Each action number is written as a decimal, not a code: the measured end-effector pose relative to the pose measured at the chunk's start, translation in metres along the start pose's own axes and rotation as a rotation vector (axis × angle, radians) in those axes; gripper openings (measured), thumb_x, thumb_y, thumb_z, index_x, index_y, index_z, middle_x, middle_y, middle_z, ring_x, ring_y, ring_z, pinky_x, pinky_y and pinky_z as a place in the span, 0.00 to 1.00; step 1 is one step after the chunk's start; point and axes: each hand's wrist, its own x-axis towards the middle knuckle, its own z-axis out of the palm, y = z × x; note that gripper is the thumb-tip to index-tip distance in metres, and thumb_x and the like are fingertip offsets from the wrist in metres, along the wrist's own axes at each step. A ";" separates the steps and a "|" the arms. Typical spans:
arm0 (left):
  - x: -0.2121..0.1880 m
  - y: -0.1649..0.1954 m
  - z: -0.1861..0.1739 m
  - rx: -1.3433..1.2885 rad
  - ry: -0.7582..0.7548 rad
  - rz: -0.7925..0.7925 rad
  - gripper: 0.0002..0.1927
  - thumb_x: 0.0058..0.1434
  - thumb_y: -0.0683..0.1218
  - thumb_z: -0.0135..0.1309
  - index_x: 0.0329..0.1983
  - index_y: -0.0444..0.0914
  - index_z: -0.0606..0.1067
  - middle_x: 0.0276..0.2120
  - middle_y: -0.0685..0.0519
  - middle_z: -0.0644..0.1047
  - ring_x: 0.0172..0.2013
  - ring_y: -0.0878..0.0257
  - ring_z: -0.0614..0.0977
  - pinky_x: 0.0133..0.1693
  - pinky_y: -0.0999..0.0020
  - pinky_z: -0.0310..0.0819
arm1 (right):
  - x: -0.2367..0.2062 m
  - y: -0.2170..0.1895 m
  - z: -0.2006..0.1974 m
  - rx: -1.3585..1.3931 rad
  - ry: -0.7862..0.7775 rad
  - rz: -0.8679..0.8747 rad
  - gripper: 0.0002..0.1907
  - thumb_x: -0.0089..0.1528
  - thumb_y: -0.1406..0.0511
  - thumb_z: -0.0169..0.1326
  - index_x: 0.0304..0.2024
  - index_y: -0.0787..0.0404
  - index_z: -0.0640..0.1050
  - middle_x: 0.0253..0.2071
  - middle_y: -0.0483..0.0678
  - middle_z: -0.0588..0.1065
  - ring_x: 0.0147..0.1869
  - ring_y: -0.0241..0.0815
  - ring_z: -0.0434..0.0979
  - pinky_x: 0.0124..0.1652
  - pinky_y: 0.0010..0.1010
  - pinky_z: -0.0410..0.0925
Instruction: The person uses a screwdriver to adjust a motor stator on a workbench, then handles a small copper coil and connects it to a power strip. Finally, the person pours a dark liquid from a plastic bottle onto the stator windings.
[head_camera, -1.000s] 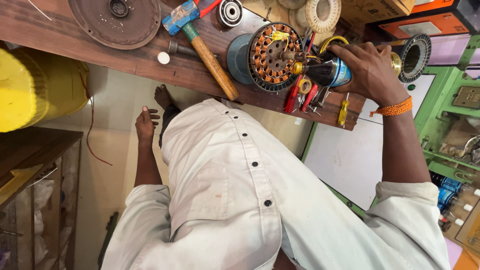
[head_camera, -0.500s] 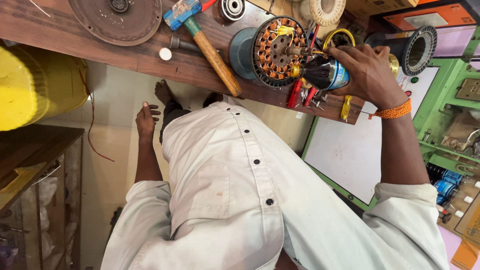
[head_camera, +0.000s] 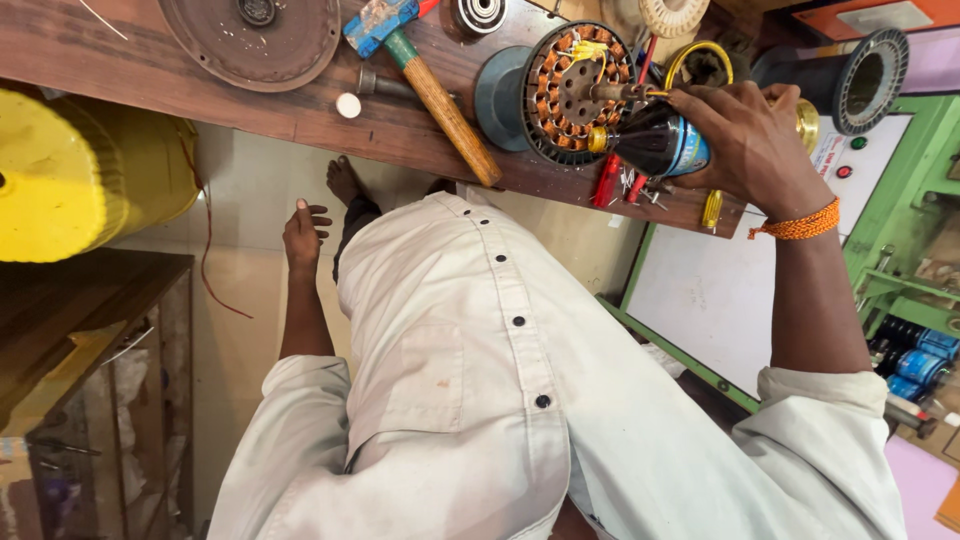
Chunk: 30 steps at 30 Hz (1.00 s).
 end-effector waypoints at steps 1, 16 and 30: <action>0.000 0.000 -0.002 0.006 -0.006 -0.005 0.37 0.73 0.68 0.30 0.48 0.36 0.79 0.34 0.48 0.82 0.29 0.61 0.79 0.32 0.65 0.72 | 0.000 -0.001 0.000 0.009 0.011 -0.009 0.54 0.44 0.45 0.71 0.73 0.48 0.71 0.66 0.43 0.75 0.64 0.48 0.72 0.57 0.58 0.58; 0.006 0.003 -0.015 0.014 -0.007 -0.015 0.38 0.73 0.69 0.29 0.48 0.36 0.79 0.34 0.49 0.82 0.29 0.62 0.78 0.33 0.65 0.72 | 0.001 -0.017 -0.004 0.034 0.027 -0.013 0.55 0.42 0.45 0.71 0.71 0.50 0.73 0.65 0.45 0.75 0.63 0.49 0.73 0.57 0.53 0.59; 0.014 0.006 -0.016 0.033 -0.049 0.012 0.38 0.74 0.68 0.30 0.48 0.35 0.79 0.33 0.48 0.82 0.28 0.62 0.79 0.30 0.66 0.71 | -0.001 -0.039 -0.017 0.010 0.055 -0.005 0.54 0.45 0.41 0.69 0.70 0.53 0.73 0.60 0.49 0.75 0.60 0.49 0.72 0.55 0.54 0.59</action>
